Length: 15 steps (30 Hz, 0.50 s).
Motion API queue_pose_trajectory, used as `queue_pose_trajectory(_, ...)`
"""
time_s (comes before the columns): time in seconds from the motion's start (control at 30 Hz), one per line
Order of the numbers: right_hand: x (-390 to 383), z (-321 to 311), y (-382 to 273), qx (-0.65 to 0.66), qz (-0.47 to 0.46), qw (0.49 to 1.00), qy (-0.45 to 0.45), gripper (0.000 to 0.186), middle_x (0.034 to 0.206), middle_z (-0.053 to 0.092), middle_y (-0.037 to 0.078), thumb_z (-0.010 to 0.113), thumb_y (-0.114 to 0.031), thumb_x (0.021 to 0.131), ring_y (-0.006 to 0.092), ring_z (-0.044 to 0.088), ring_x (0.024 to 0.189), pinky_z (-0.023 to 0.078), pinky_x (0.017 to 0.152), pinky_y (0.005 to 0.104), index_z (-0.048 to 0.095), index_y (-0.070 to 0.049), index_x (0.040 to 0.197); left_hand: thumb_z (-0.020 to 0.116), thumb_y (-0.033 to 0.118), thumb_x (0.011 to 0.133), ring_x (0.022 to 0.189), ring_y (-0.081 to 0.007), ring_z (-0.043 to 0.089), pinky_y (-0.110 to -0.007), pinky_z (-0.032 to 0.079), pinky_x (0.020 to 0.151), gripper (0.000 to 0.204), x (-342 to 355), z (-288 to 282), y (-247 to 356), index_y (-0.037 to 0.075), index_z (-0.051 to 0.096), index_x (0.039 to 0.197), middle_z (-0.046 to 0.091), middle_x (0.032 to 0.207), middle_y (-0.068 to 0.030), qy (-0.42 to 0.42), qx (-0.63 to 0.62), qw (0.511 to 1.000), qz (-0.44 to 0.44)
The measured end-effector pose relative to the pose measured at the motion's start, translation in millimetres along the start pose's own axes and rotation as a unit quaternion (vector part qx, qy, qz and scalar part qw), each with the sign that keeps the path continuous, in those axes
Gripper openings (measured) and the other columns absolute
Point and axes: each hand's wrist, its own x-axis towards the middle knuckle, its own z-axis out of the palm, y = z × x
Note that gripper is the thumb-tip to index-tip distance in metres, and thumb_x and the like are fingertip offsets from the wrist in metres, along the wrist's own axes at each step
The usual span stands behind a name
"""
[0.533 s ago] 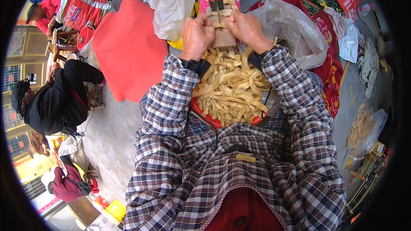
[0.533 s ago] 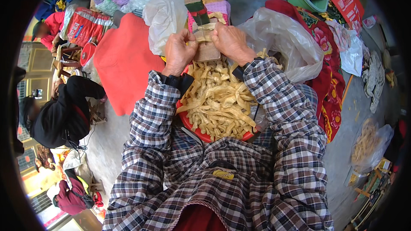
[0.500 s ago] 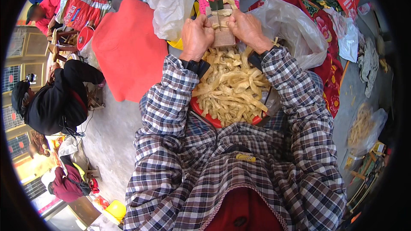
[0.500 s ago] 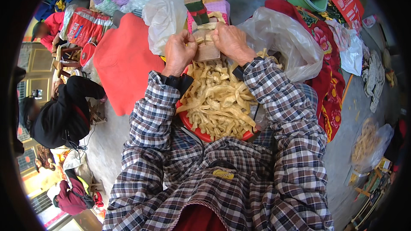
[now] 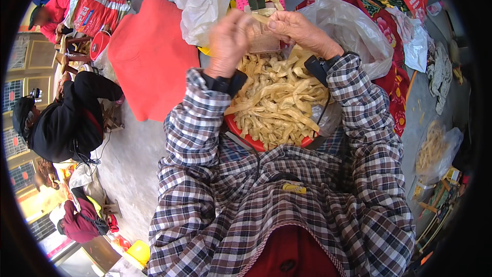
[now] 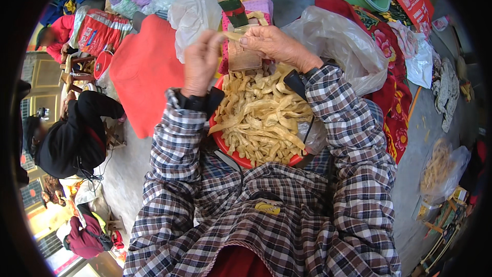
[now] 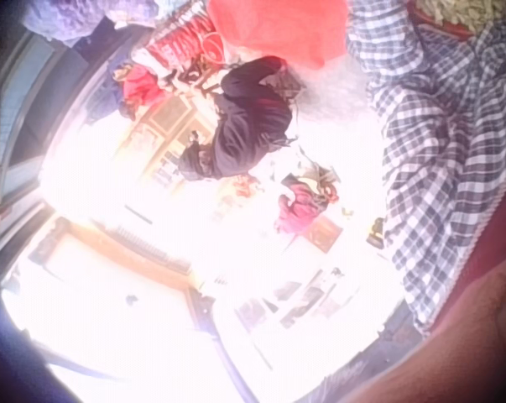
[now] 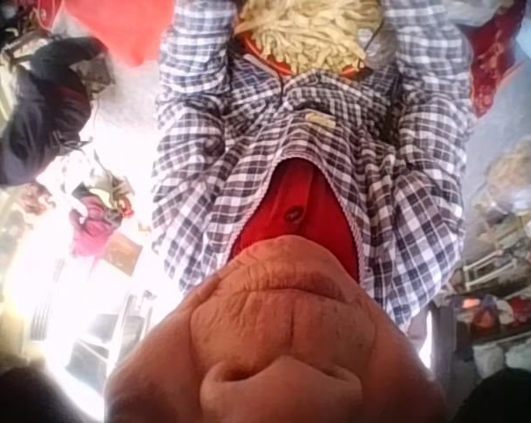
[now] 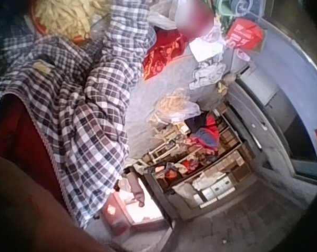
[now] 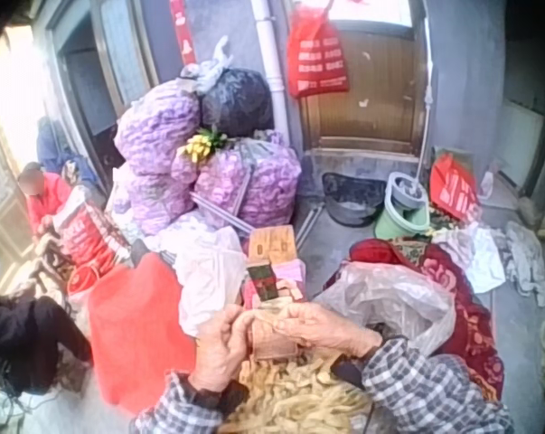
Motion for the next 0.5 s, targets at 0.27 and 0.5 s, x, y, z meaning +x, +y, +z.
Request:
queue_pose_trajectory(0.27,-15.7,-24.6,-32.4,0.082,-0.049,0.995,0.036,0.033,0.069,0.057,-0.003,0.057,-0.032,0.097,-0.0011,0.042,0.052,0.033,0.046,0.0132,0.065,-0.001,0.102,0.052,0.016,0.099,0.058,-0.0050,0.047,-0.020,0.040,0.055,0.021,19.2,-47.7,-0.2,0.003,0.059,0.084,0.052,0.063,0.0019,0.143,-0.188,0.972,-0.024)
queue_pose_trajectory(0.5,-11.2,-3.4,-41.6,-0.048,-0.149,0.983,0.100,0.031,0.089,0.068,0.000,0.050,-0.030,0.100,0.0012,0.043,0.054,0.039,0.054,0.0151,0.066,-0.006,0.112,0.055,0.014,0.097,0.065,-0.0085,0.051,-0.024,0.044,0.059,0.015,-5.6,-4.1,8.3,0.000,0.058,0.092,0.055,0.069,-0.0020,-0.145,-0.010,0.989,0.000)
